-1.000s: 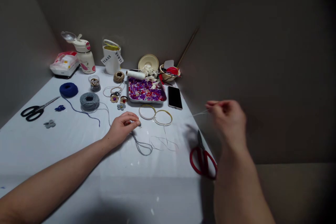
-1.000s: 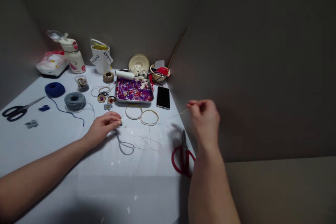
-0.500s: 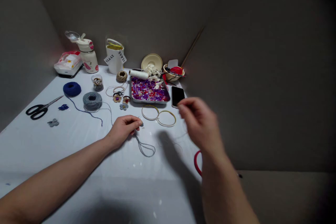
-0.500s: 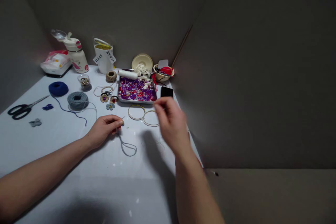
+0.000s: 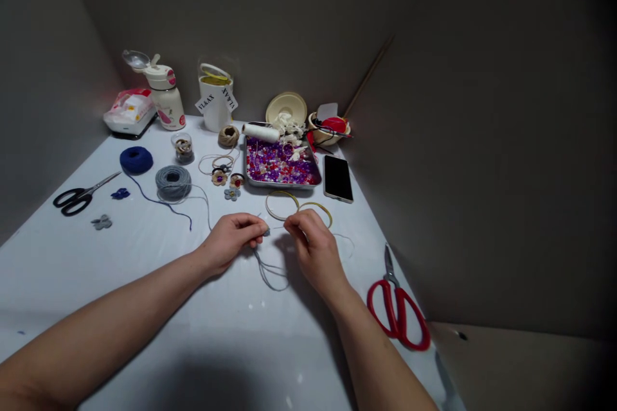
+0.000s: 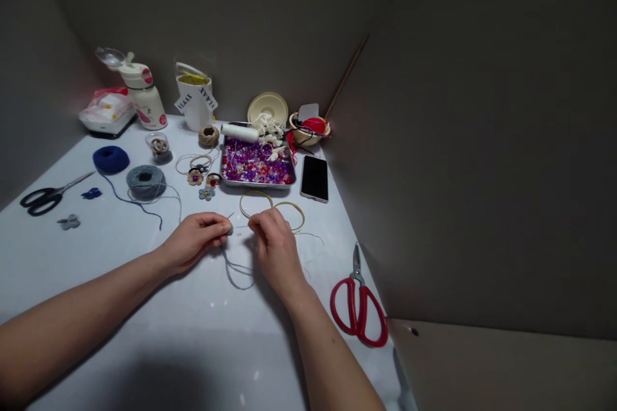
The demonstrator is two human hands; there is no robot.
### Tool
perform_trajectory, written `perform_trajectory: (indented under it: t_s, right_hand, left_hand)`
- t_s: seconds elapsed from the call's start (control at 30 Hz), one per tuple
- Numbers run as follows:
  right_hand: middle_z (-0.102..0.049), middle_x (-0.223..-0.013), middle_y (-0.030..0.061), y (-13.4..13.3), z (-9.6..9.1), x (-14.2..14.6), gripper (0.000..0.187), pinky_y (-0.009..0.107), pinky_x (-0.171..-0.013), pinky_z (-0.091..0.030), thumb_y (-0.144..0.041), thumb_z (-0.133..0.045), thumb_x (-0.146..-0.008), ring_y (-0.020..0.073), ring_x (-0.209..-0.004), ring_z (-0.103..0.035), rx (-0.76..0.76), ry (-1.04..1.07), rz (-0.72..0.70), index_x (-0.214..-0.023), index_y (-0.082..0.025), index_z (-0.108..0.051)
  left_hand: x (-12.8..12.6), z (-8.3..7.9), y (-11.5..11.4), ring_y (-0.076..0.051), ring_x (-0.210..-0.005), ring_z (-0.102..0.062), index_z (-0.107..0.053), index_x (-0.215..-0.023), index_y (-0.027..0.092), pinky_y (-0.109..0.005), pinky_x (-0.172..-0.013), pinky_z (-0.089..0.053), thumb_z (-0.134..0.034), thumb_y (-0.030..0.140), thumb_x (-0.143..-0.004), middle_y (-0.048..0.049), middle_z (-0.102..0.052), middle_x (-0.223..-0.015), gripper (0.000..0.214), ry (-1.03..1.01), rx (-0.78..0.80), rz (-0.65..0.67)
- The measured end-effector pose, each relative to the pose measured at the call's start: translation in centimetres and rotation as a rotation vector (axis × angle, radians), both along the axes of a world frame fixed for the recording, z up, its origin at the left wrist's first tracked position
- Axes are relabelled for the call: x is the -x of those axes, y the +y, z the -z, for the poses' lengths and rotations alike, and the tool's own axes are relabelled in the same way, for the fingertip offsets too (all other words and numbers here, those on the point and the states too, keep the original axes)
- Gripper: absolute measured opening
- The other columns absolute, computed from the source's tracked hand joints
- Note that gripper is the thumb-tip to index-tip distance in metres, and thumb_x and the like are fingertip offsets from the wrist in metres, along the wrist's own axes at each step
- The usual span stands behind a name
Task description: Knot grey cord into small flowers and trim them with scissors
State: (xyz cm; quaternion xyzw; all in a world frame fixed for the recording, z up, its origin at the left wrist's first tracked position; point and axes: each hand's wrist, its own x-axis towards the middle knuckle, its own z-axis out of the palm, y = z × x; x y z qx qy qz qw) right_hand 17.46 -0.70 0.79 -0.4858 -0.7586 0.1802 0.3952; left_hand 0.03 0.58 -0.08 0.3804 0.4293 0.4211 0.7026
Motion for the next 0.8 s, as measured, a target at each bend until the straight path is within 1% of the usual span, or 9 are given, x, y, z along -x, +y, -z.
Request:
perform_trajectory:
  t_s: [0.2,0.37,0.8]
  right_hand:
    - [-0.054,-0.082,0.0038,0.02,0.39,0.1,0.017,0.031,-0.071,-0.038,-0.01,-0.042,-0.088,0.0178,-0.08,-0.05,0.013,-0.033,0.002,-0.079,-0.02,-0.052]
    - [-0.054,-0.081,0.0036,0.14,0.83,0.17,0.015,0.031,-0.069,-0.037,-0.01,-0.044,-0.088,0.0179,-0.079,-0.05,-0.01,-0.031,-0.004,-0.08,-0.02,-0.052]
    - [-0.055,-0.081,0.0034,0.11,0.83,0.24,0.016,0.031,-0.07,-0.038,-0.01,-0.043,-0.088,0.0178,-0.078,-0.051,0.002,-0.028,-0.012,-0.08,-0.021,-0.052]
  left_hand:
    - [0.0,0.12,0.02,-0.008,-0.056,-0.05,-0.071,-0.07,0.012,-0.024,-0.057,-0.039,-0.077,0.029,-0.062,-0.002,-0.061,-0.061,0.02,-0.019,-0.018,-0.016]
    - [-0.05,-0.04,0.01,-0.008,-0.055,-0.049,-0.071,-0.069,0.011,-0.023,-0.057,-0.038,-0.078,0.029,-0.061,-0.0012,-0.06,-0.059,0.021,-0.029,-0.015,-0.028]
    - [-0.02,-0.08,-0.02,-0.007,-0.055,-0.048,-0.071,-0.069,0.011,-0.023,-0.057,-0.038,-0.077,0.027,-0.061,-0.0009,-0.06,-0.06,0.019,-0.053,-0.005,-0.019]
